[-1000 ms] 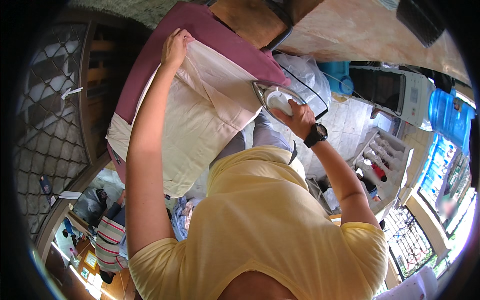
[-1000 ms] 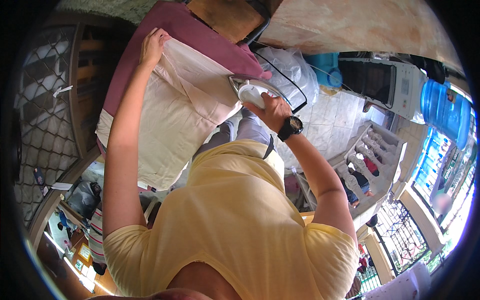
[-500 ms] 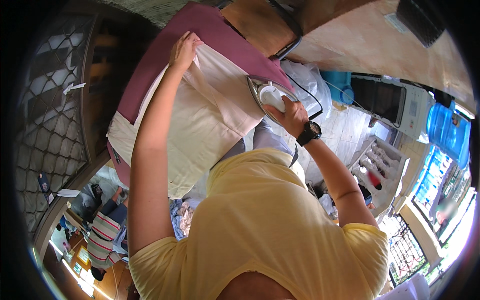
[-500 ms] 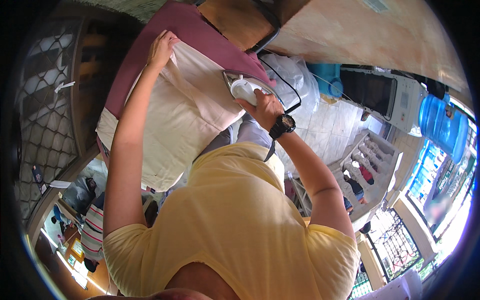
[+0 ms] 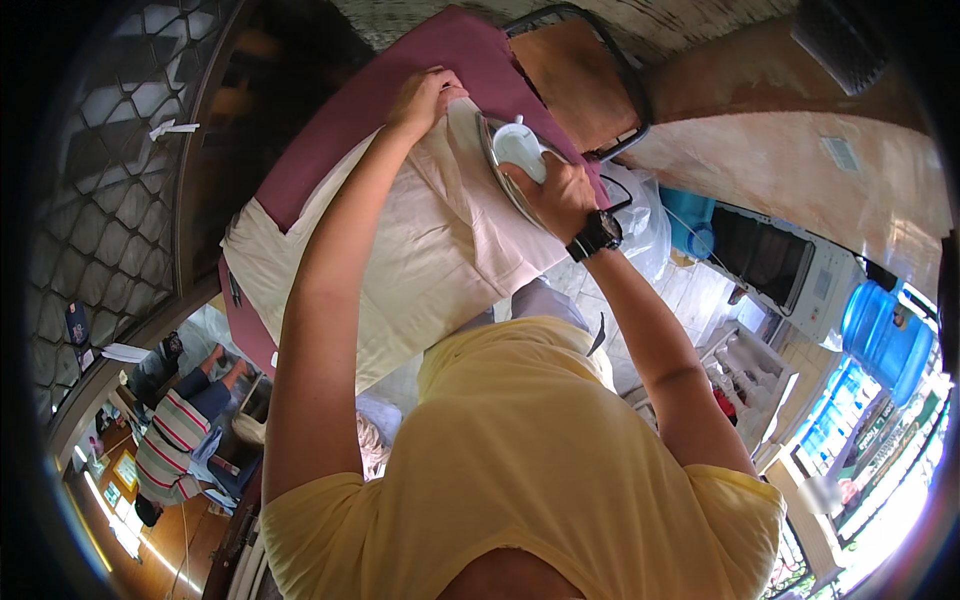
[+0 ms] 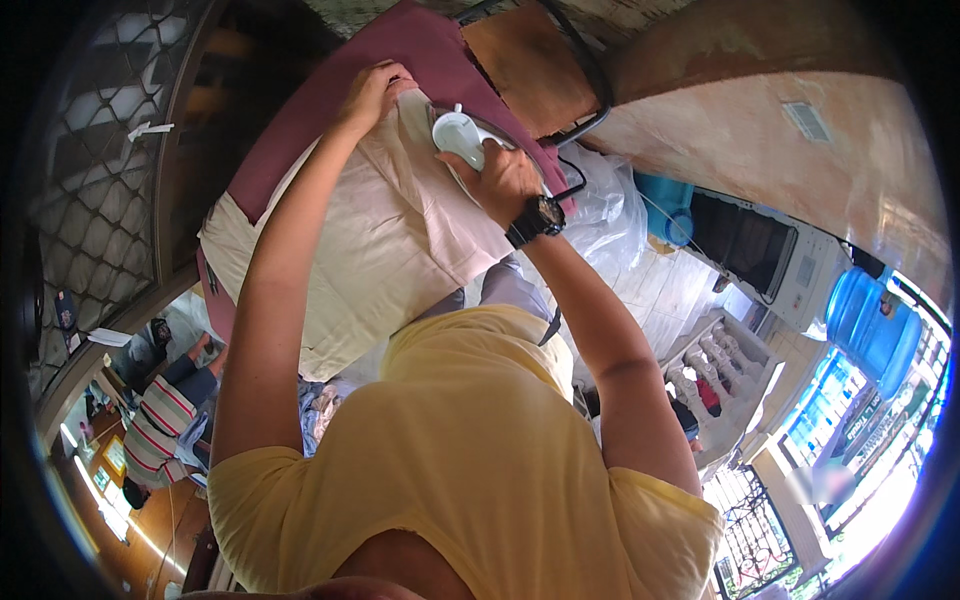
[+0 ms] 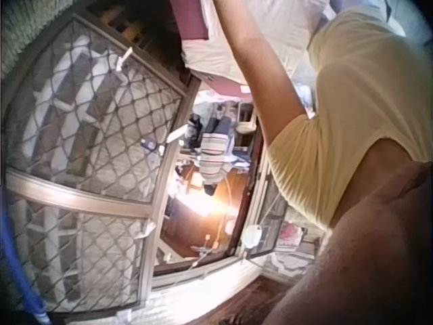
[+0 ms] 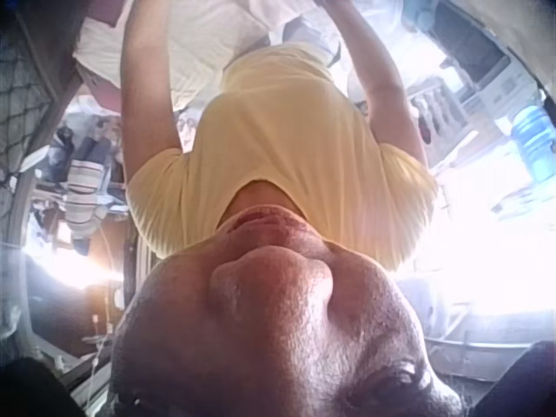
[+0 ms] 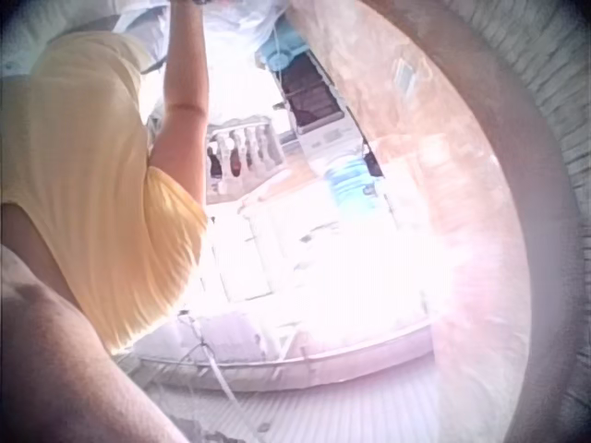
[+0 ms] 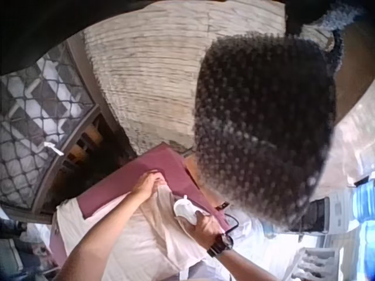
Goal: The person irons a light-colored garment on a pink ironing board using an iron, then folds the garment and places it onto a pile of other clothes.
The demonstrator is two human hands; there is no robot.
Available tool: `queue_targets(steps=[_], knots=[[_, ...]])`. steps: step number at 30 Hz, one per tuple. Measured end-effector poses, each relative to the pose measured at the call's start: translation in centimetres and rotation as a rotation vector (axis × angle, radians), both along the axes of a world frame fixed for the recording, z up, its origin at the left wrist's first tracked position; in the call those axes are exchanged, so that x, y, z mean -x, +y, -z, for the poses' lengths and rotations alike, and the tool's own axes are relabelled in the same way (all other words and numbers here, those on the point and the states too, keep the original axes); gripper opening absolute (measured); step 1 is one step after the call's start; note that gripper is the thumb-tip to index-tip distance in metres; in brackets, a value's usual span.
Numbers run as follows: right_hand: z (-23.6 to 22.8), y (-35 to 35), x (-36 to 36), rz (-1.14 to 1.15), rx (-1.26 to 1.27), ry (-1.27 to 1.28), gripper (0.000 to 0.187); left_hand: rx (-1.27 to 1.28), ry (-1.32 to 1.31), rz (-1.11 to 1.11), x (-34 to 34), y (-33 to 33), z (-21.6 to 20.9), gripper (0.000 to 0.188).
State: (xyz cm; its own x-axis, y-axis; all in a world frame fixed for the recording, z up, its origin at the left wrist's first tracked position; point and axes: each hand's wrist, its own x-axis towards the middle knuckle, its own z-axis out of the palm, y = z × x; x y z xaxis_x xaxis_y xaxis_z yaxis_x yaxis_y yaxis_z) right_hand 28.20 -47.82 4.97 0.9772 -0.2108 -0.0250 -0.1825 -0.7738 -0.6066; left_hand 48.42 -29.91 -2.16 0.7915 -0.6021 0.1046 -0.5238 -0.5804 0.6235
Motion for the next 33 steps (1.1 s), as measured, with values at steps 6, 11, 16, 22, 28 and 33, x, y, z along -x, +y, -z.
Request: queue_targets(steps=[6, 11, 16, 22, 28, 33], knots=[[0.5, 1.8, -4.8, 0.031, -0.003, -0.036, 0.059, 0.217, 0.204, -0.325, -1.3, 2.0, 1.2, 0.03], [0.1, 1.7, -5.5, 0.001, -0.04, 0.046, 0.067, 0.001, -0.082, -0.453, -1.9, 6.0, 2.7, 0.039], [0.6, 1.0, -4.5, -0.02, -0.07, 0.14, 0.065, 0.014, -0.032, -0.45, -1.6, 5.6, 2.5, 0.038], [1.1, 1.1, -4.7, -0.067, -0.053, 0.019, 0.051, 0.006, -0.09, -0.526, -1.7, 5.4, 3.3, 0.038], [0.4, 1.3, -5.9, -0.02, -0.142, 0.163, 0.07, 0.003, -0.044, -0.509, -1.4, 5.2, 3.0, 0.036], [1.5, 1.0, -5.2, -0.055, -0.047, 0.031, 0.066, 0.002, -0.049, -0.515, -1.8, 5.4, 3.3, 0.036]])
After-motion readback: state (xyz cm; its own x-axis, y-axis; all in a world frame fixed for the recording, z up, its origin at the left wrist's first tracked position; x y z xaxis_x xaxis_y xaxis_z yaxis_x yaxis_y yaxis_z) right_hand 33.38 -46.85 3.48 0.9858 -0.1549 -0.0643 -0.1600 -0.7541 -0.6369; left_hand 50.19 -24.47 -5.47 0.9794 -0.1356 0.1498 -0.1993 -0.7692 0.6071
